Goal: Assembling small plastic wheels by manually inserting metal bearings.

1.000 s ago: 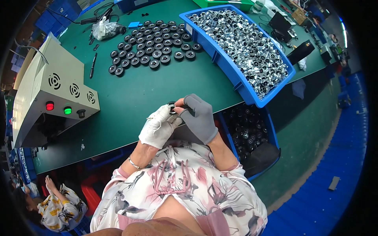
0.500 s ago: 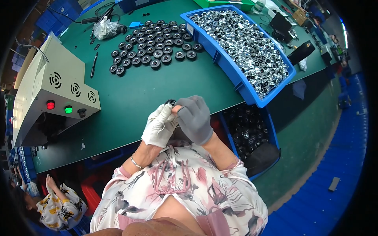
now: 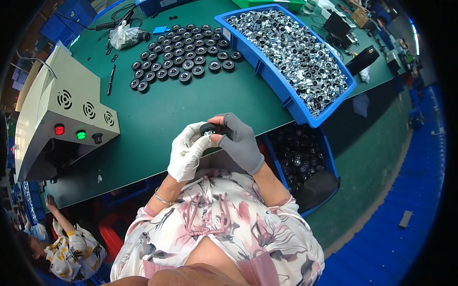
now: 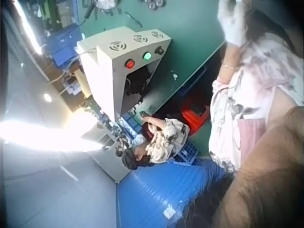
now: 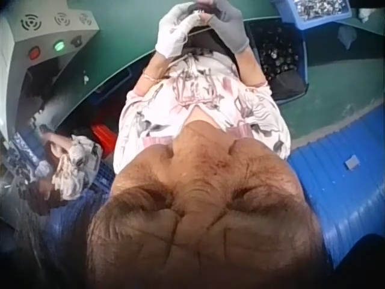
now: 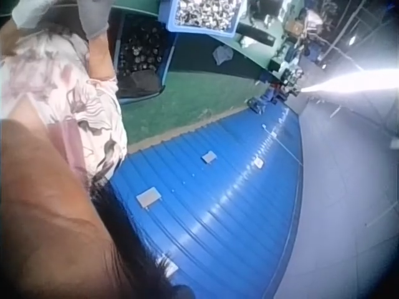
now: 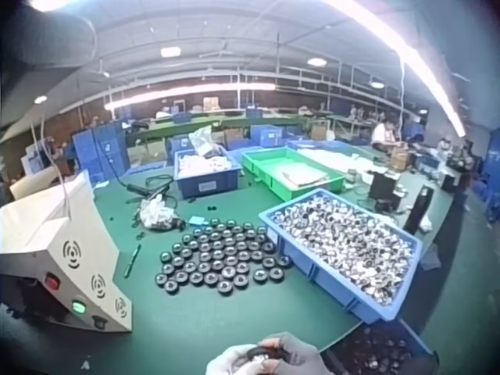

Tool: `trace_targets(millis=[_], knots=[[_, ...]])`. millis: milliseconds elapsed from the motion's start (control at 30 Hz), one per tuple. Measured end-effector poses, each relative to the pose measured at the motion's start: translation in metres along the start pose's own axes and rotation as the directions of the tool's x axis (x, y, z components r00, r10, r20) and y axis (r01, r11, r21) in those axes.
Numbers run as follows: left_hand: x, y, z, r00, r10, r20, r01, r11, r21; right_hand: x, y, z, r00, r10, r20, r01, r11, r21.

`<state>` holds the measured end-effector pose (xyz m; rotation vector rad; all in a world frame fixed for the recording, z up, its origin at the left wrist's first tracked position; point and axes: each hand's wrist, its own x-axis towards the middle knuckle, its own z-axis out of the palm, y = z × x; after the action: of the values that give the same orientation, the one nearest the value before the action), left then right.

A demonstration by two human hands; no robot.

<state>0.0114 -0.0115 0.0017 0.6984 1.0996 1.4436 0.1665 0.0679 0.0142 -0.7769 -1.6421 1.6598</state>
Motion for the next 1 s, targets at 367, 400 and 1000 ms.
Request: trace_targets(millis=[367,400,1000], knots=[[-0.004,-0.006,-0.001,0.942,0.332,-0.049,-0.322,0.936,0.145,-0.004,0.003,0.012,0.99,-0.133,-0.038,0.136,0.988,0.076],[-0.004,-0.01,-0.003,0.927,0.374,-0.037,-0.363,0.918,0.161,-0.004,0.004,0.011,0.994,-0.11,-0.016,0.111,0.989,0.099],[0.004,-0.011,0.011,0.897,0.397,-0.192,-0.361,0.911,0.199,-0.003,0.001,0.033,0.941,-0.251,-0.227,0.208,0.958,-0.2]])
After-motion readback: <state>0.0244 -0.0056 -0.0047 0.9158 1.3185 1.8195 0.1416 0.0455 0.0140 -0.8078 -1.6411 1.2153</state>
